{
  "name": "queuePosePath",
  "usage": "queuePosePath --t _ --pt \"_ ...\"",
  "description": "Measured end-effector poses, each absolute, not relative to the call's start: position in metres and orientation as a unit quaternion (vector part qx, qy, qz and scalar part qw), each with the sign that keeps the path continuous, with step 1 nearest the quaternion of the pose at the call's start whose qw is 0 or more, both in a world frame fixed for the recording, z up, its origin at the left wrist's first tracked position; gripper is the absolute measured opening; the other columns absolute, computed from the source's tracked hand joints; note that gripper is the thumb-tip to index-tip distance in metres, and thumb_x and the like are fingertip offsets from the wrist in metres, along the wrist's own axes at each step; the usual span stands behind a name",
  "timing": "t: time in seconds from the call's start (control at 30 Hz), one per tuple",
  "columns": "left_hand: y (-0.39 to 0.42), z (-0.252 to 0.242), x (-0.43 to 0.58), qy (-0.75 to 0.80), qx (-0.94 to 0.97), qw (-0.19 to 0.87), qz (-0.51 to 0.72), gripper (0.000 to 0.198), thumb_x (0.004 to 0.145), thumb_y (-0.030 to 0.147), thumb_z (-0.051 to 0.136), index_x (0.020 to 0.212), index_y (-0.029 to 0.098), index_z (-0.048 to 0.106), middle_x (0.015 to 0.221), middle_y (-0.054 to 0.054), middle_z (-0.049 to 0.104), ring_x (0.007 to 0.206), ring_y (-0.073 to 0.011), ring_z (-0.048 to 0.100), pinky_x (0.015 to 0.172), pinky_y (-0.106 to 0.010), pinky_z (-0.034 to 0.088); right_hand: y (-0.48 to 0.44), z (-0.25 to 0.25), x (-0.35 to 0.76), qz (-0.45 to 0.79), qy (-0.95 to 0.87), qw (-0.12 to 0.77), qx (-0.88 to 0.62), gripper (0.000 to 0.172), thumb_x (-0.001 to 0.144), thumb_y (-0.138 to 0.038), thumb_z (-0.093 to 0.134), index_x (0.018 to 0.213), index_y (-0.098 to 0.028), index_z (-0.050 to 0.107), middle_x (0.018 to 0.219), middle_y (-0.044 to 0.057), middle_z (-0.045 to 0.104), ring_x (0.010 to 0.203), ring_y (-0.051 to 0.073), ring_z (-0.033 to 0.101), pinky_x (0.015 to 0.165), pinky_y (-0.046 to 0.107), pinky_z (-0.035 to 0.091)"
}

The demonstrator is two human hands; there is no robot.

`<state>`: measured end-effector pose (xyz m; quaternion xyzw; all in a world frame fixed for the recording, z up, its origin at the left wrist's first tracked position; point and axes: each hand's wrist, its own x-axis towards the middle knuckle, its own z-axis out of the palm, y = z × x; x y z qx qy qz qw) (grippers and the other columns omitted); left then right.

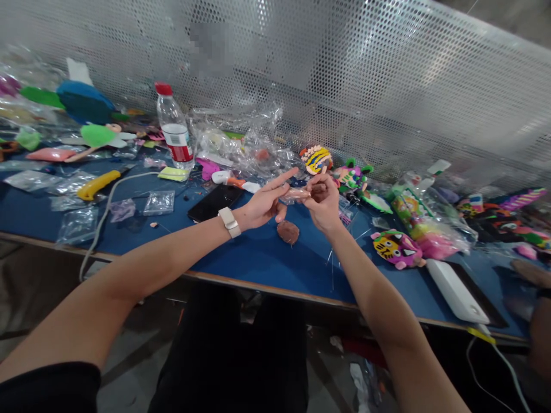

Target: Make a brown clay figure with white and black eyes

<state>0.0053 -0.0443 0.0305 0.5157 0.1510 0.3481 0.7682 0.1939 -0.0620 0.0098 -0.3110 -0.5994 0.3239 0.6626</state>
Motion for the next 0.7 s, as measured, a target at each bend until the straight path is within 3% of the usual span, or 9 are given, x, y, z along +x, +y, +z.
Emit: queuePosePath --t 0.27,0.37,0.53,0.7 --pt "-0.047 0.031 0.007 0.162 0.541 0.721 0.401 0.063 0.109 0.028 0.05 0.168 0.034 0.029 0.118 -0.008 0.079 0.044 -0.0064 0.062 0.044 -0.019 0.052 -0.059 0.009 0.203 0.276 -0.631 0.647 -0.328 0.04 0.069 -0.02 0.081 0.096 -0.028 0.052 0.08 -0.006 0.053 0.07 0.013 0.062 0.064 0.028 0.053" --pt "-0.048 0.028 0.008 0.181 0.529 0.714 0.421 0.063 0.109 0.03 0.049 0.168 0.036 0.027 0.125 -0.009 0.077 0.044 -0.0058 0.061 0.044 -0.019 0.051 -0.059 0.008 0.207 0.215 -0.641 0.644 -0.358 0.032 0.077 -0.028 0.076 0.1 -0.028 0.053 0.08 -0.005 0.056 0.07 0.015 0.06 0.066 0.03 0.052" --pt "-0.043 0.023 0.008 0.189 0.525 0.709 0.431 0.065 0.108 0.032 0.05 0.169 0.036 0.026 0.12 -0.008 0.079 0.046 -0.0077 0.063 0.046 -0.021 0.053 -0.063 0.001 0.21 0.148 -0.679 0.623 -0.358 0.017 0.097 -0.038 0.06 0.11 -0.027 0.061 0.084 0.0 0.061 0.074 0.018 0.061 0.072 0.036 0.052" --pt "-0.043 0.025 0.008 0.182 0.521 0.709 0.439 0.067 0.109 0.032 0.05 0.17 0.034 0.022 0.126 -0.01 0.077 0.046 -0.0076 0.063 0.048 -0.022 0.054 -0.065 -0.004 0.208 0.075 -0.685 0.614 -0.384 0.02 0.105 -0.045 0.053 0.117 -0.03 0.058 0.091 0.002 0.062 0.08 0.02 0.063 0.078 0.039 0.055"
